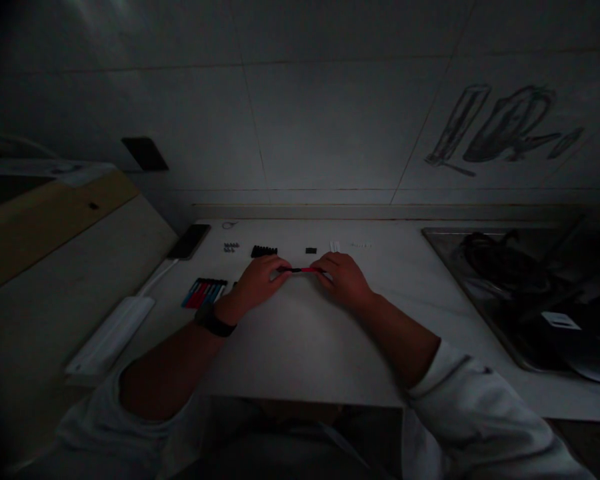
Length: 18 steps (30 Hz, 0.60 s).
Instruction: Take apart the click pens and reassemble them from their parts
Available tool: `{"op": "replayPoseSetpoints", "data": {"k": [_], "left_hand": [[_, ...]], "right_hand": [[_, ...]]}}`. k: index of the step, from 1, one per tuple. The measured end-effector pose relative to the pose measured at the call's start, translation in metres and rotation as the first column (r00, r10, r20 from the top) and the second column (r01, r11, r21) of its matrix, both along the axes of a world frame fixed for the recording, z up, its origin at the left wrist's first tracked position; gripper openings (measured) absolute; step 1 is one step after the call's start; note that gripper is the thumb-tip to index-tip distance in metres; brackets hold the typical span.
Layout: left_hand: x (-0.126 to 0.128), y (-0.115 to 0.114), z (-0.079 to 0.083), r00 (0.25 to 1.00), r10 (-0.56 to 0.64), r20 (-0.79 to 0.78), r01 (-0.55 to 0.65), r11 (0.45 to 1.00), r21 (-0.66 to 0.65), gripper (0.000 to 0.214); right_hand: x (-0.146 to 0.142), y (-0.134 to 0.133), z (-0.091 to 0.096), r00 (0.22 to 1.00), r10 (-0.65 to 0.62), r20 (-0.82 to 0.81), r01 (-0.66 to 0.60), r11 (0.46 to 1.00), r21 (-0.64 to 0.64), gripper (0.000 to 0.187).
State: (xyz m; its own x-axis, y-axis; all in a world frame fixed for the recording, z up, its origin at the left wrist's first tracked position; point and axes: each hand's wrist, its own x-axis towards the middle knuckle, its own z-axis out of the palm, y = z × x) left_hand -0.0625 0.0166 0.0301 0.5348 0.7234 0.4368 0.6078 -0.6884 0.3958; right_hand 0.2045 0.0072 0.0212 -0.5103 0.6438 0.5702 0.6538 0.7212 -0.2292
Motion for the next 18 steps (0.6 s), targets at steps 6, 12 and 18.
{"op": "replayPoseSetpoints", "data": {"k": [6, 12, 18], "left_hand": [[-0.0004, 0.0005, -0.0004, 1.0, -0.019, -0.011, 0.018, 1.0, -0.005, 0.02], [-0.0008, 0.0029, -0.003, 1.0, -0.028, 0.009, 0.029, 0.999, -0.026, 0.021], [-0.0007, 0.0014, -0.0036, 0.995, -0.014, 0.095, 0.017, 0.999, -0.037, 0.017]], "right_hand": [[-0.0003, -0.0005, 0.0004, 1.0, 0.014, 0.007, -0.015, 0.999, 0.051, 0.015], [-0.0014, -0.0017, 0.0018, 0.999, 0.04, -0.009, -0.039, 0.995, 0.097, 0.014], [-0.0005, -0.0022, 0.0012, 0.999, 0.04, -0.025, -0.039, 0.997, 0.065, 0.015]]}}
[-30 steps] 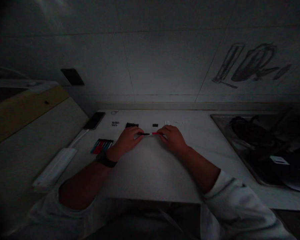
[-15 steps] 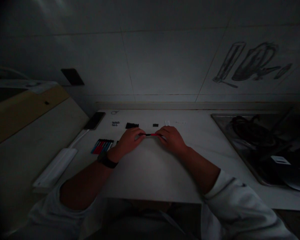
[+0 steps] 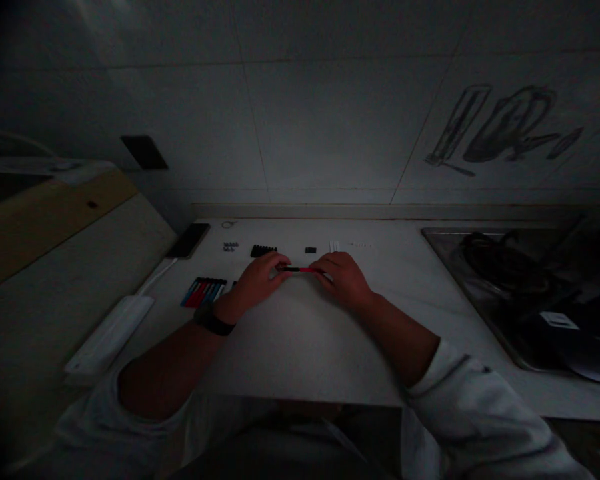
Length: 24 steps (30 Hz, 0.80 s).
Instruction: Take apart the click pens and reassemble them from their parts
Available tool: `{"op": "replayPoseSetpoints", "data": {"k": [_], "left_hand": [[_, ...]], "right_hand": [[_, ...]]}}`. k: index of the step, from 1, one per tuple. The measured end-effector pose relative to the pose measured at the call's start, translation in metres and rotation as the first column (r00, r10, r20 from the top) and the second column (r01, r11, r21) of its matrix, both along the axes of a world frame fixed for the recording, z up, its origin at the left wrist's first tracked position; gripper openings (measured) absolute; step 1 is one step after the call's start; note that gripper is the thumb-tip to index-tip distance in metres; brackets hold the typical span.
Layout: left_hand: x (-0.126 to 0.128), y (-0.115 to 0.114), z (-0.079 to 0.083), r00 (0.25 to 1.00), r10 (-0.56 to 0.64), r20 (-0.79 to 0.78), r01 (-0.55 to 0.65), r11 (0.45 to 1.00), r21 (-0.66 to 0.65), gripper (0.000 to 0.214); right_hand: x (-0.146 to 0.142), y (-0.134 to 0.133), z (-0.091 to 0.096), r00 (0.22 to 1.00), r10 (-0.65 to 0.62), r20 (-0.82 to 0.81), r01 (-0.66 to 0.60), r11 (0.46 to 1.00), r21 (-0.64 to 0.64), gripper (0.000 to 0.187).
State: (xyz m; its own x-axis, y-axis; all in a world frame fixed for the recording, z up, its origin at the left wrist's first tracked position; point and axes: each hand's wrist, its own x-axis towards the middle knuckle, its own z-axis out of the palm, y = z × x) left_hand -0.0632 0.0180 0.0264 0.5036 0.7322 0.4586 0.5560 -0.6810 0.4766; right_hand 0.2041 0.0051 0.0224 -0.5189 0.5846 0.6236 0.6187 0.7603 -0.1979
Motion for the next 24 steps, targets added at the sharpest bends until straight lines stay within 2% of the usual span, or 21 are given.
{"op": "replayPoseSetpoints", "data": {"k": [3, 5, 10, 14, 17, 21, 24], "left_hand": [[-0.0011, -0.0015, 0.0019, 0.999, 0.032, 0.041, -0.032, 0.999, 0.003, 0.025], [-0.0021, -0.0015, 0.004, 0.999, 0.017, 0.031, -0.017, 1.0, 0.011, 0.018], [-0.0023, 0.0012, 0.005, 0.999, -0.038, -0.037, 0.038, 0.999, 0.001, 0.026], [-0.0022, 0.0007, 0.0017, 0.999, -0.025, -0.025, 0.025, 0.999, -0.025, 0.008], [-0.003, -0.002, 0.003, 1.0, 0.002, 0.005, -0.002, 1.0, -0.024, 0.026], [-0.0032, -0.0022, 0.0075, 1.0, -0.023, -0.008, 0.022, 1.0, -0.013, 0.018], [-0.0026, 0.0008, 0.0059, 0.997, -0.067, -0.032, 0.067, 0.998, -0.015, 0.029]], "right_hand": [[0.0003, 0.0001, -0.0009, 1.0, -0.013, 0.001, 0.013, 1.0, -0.001, 0.015], [0.0003, 0.0, -0.001, 1.0, -0.017, 0.003, 0.017, 1.0, 0.001, 0.016], [-0.0003, -0.0012, -0.0004, 1.0, -0.015, 0.01, 0.016, 1.0, -0.004, 0.016], [-0.001, -0.0012, -0.0008, 1.0, -0.028, 0.008, 0.028, 1.0, -0.007, 0.016], [-0.0011, -0.0008, -0.0009, 1.0, -0.017, 0.01, 0.017, 1.0, -0.009, 0.016], [-0.0011, -0.0017, 0.0, 1.0, -0.01, 0.009, 0.01, 1.0, -0.008, 0.018], [-0.0011, -0.0025, 0.0008, 1.0, -0.008, 0.005, 0.008, 1.0, -0.006, 0.019]]}}
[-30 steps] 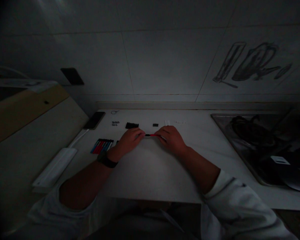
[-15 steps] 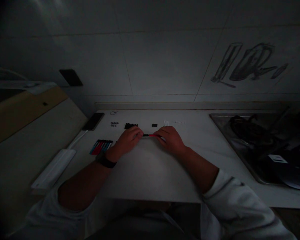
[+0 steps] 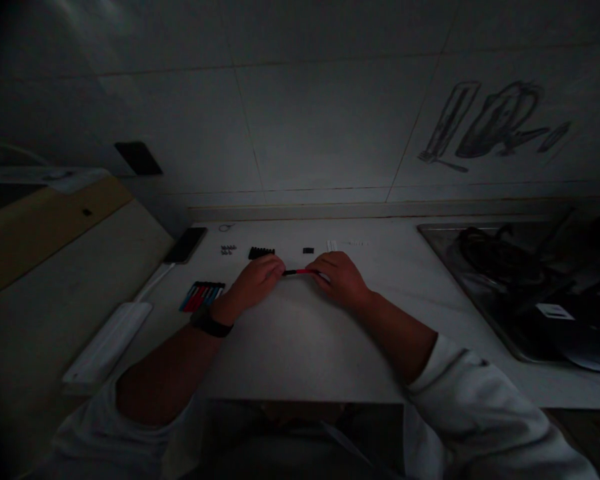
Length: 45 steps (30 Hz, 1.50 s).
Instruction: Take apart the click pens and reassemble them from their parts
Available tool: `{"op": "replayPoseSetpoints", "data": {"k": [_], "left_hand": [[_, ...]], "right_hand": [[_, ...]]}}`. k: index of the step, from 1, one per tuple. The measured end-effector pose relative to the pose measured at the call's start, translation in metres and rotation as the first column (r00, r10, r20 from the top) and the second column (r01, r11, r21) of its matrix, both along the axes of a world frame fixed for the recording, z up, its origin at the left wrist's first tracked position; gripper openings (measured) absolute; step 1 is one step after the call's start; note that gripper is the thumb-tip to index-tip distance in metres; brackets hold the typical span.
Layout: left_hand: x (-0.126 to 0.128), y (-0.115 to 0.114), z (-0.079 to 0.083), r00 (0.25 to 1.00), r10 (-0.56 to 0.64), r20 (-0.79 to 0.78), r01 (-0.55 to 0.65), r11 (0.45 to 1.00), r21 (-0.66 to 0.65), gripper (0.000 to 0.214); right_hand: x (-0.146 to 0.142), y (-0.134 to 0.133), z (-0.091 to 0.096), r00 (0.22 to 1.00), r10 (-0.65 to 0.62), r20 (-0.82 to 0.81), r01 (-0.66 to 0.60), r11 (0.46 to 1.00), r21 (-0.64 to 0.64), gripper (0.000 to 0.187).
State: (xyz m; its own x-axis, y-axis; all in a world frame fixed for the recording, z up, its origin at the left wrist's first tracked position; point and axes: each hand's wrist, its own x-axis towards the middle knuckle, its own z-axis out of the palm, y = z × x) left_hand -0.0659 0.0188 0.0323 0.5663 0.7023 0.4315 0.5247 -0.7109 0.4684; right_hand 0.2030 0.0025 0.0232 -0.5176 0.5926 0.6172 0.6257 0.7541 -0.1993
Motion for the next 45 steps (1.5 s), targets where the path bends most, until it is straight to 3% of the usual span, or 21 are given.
{"op": "replayPoseSetpoints", "data": {"k": [4, 7, 10, 13, 17, 21, 24, 27, 30, 39, 42, 45], "left_hand": [[0.0, 0.001, -0.004, 0.999, 0.028, 0.031, -0.027, 1.0, -0.007, 0.011], [-0.001, -0.001, -0.003, 0.997, 0.057, 0.059, -0.057, 0.998, -0.003, 0.026], [-0.001, -0.002, 0.001, 0.999, 0.021, 0.04, -0.021, 1.0, -0.003, 0.018], [-0.001, 0.0, 0.001, 1.0, -0.017, 0.005, 0.017, 1.0, -0.007, 0.028], [-0.001, 0.001, -0.003, 1.0, 0.003, 0.011, -0.003, 1.0, -0.022, 0.011], [-0.002, -0.001, -0.005, 0.999, 0.034, 0.033, -0.033, 0.999, -0.016, 0.026], [-0.002, 0.0, -0.004, 1.0, 0.005, 0.027, -0.004, 1.0, -0.02, 0.018], [-0.002, 0.002, -0.005, 1.0, -0.029, 0.012, 0.029, 0.999, -0.015, 0.024], [-0.002, 0.002, -0.006, 1.0, -0.01, 0.015, 0.01, 1.0, -0.015, 0.011], [-0.002, 0.002, -0.007, 1.0, -0.019, -0.001, 0.019, 0.999, -0.026, 0.024], [-0.003, 0.003, -0.009, 1.0, -0.02, 0.017, 0.021, 1.0, -0.013, 0.01], [-0.004, 0.002, -0.008, 0.999, 0.004, 0.048, -0.004, 1.0, -0.01, 0.025]], "right_hand": [[0.001, 0.001, -0.001, 1.0, 0.002, 0.004, -0.002, 1.0, 0.015, 0.018], [0.002, 0.002, -0.002, 1.0, 0.001, 0.007, -0.001, 1.0, 0.03, 0.018], [0.002, 0.002, -0.003, 1.0, 0.005, 0.004, -0.005, 0.999, 0.048, 0.018], [0.001, 0.001, -0.003, 1.0, 0.0, 0.001, 0.0, 0.999, 0.043, 0.018], [0.001, 0.001, -0.003, 1.0, -0.009, 0.0, 0.009, 0.999, 0.031, 0.018], [0.002, 0.002, -0.003, 1.0, 0.001, -0.014, 0.0, 0.999, 0.039, 0.018], [0.001, 0.001, -0.002, 1.0, 0.004, -0.016, -0.003, 0.999, 0.037, 0.019], [0.001, 0.0, 0.0, 1.0, 0.007, -0.012, -0.007, 1.0, 0.029, 0.019], [0.001, 0.001, -0.001, 1.0, 0.005, -0.001, -0.005, 0.999, 0.032, 0.018], [0.002, 0.002, -0.004, 1.0, 0.014, -0.012, -0.014, 0.999, 0.03, 0.018], [0.001, 0.001, -0.002, 1.0, 0.018, -0.012, -0.018, 1.0, 0.015, 0.018], [0.001, 0.001, -0.001, 1.0, 0.02, -0.021, -0.02, 1.0, 0.016, 0.017]]}}
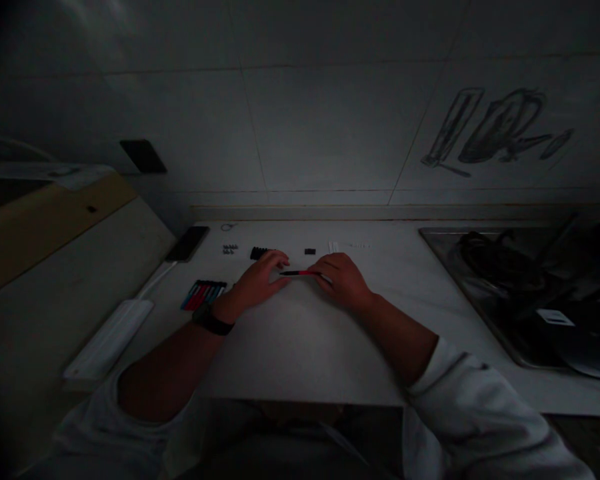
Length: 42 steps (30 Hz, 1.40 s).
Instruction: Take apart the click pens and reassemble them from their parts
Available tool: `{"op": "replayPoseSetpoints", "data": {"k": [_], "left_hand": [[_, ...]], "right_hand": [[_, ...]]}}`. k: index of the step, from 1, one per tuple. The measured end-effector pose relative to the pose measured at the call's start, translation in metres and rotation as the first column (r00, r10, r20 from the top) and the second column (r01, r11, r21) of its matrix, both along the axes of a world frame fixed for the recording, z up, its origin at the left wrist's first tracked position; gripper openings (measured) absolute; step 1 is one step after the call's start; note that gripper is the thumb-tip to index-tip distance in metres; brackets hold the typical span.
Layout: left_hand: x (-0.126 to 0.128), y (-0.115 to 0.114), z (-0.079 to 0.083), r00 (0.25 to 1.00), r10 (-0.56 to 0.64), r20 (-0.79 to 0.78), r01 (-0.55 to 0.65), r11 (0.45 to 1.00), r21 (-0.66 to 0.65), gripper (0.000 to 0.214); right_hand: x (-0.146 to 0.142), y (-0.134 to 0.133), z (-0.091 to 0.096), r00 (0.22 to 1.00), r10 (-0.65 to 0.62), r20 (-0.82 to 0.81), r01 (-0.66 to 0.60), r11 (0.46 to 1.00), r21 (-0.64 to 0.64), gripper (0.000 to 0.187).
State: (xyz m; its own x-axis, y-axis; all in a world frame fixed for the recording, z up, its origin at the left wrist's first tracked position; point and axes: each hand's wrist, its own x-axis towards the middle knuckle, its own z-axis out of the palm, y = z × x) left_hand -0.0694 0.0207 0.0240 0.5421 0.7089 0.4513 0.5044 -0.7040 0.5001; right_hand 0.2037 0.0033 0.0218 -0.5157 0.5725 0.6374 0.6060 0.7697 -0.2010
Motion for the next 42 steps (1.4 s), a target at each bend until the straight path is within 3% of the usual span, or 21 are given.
{"op": "replayPoseSetpoints", "data": {"k": [9, 17, 20, 23, 26, 30, 38, 40, 42], "left_hand": [[0.001, 0.002, 0.0, 0.998, -0.031, -0.06, 0.03, 0.999, -0.016, 0.012], [0.001, -0.002, 0.003, 0.999, -0.036, -0.032, 0.036, 0.999, -0.002, 0.017], [0.001, -0.002, 0.002, 0.999, -0.023, -0.038, 0.023, 1.0, -0.015, 0.009], [0.002, 0.0, 0.0, 1.0, -0.019, 0.002, 0.019, 0.999, -0.032, 0.008], [0.003, 0.002, -0.001, 0.994, -0.01, 0.109, 0.015, 0.999, -0.043, 0.008], [0.005, 0.002, -0.002, 0.98, -0.013, 0.199, 0.028, 0.997, -0.071, 0.009], [0.011, -0.01, 0.003, 0.99, -0.095, 0.102, 0.106, 0.988, -0.113, 0.012], [0.011, -0.014, 0.005, 0.993, -0.113, 0.016, 0.114, 0.988, -0.1, 0.018], [0.01, -0.016, 0.006, 0.994, -0.092, -0.062, 0.087, 0.994, -0.07, 0.025]], "right_hand": [[-0.001, 0.0, -0.002, 1.0, 0.015, 0.007, -0.015, 1.0, 0.019, 0.017], [0.0, 0.002, -0.003, 1.0, 0.018, -0.001, -0.018, 1.0, 0.008, 0.016], [0.0, 0.002, -0.005, 0.999, 0.033, -0.033, -0.035, 0.999, -0.042, 0.014], [-0.002, 0.002, -0.005, 0.979, -0.026, -0.202, -0.007, 0.987, -0.162, 0.021], [-0.003, 0.003, -0.005, 0.883, -0.148, -0.445, -0.027, 0.931, -0.363, 0.038], [-0.007, 0.004, -0.002, 0.747, -0.245, -0.618, -0.196, 0.807, -0.557, 0.027], [-0.025, -0.007, 0.004, 0.49, -0.341, -0.803, -0.523, 0.622, -0.583, 0.031], [-0.026, -0.007, 0.004, 0.459, -0.358, -0.813, -0.554, 0.6, -0.577, 0.032], [-0.024, -0.005, 0.003, 0.468, -0.368, -0.804, -0.526, 0.615, -0.587, 0.034]]}}
